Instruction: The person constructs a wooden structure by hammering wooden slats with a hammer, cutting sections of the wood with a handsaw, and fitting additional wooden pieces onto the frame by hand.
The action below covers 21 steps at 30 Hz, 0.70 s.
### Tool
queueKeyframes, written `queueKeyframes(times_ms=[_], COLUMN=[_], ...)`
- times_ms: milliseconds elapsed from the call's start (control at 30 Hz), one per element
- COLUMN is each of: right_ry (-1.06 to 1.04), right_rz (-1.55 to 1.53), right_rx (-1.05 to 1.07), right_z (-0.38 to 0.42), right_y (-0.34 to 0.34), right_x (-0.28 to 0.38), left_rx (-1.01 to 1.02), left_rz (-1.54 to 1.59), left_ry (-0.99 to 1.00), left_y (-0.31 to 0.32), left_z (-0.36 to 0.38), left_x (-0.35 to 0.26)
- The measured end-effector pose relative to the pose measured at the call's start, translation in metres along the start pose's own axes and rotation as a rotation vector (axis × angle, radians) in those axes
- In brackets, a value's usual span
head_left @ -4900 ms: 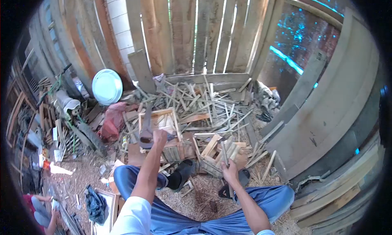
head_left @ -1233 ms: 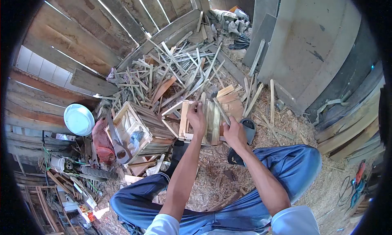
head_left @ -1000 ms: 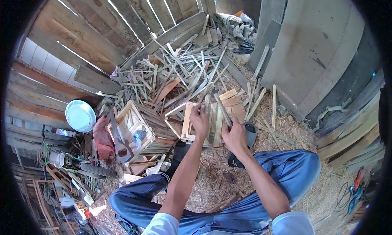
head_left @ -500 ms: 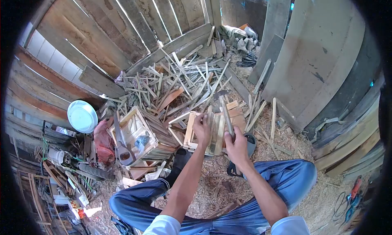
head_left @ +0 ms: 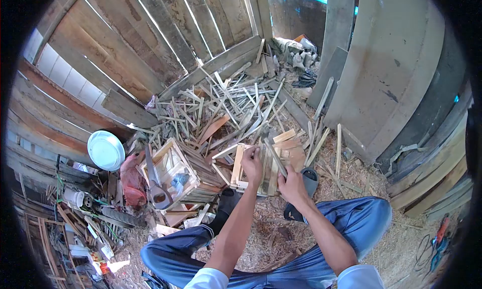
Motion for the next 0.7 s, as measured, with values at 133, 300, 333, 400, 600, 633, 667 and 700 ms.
queueKeyframes(times_ms=[133, 300, 333, 400, 600, 633, 667, 700], right_ry=[-0.087, 0.033, 0.055, 0.052, -0.071, -0.057, -0.057, -0.011], right_rz=[-0.083, 0.083, 0.114, 0.118, 0.138, 0.173, 0.174, 0.185], right_rx=[0.047, 0.016, 0.003, 0.02, 0.057, 0.061, 0.06, 0.097], right_z=[0.004, 0.005, 0.004, 0.003, 0.011, 0.012, 0.013, 0.013], right_y=[-0.004, -0.004, -0.004, -0.004, 0.014, 0.015, 0.015, 0.016], right_x=[0.019, 0.018, 0.012, 0.008, 0.016, 0.014, 0.013, 0.008], left_rx=[-0.013, -0.016, -0.016, -0.006, -0.019, -0.019, -0.025, -0.031], left_rz=[-0.003, -0.049, -0.047, -0.03, -0.063, -0.063, -0.054, -0.044], left_ry=[0.02, 0.028, 0.031, -0.071, -0.002, 0.0, 0.014, 0.028], left_y=[-0.002, -0.004, -0.004, -0.005, -0.006, -0.006, -0.007, -0.008], left_z=[0.001, 0.004, 0.005, 0.006, 0.004, 0.003, 0.004, 0.004], left_x=[-0.005, -0.012, -0.016, -0.012, -0.016, -0.016, -0.016, -0.02])
Point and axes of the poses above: each hand's wrist, its own z-axis away from the middle knuckle, its own y-axis out of the palm, x = y × z, the point moved 8 cm from there along -z, towards the middle knuckle, and after that the axes turned 9 degrees about -z, right-handed, at the moved point
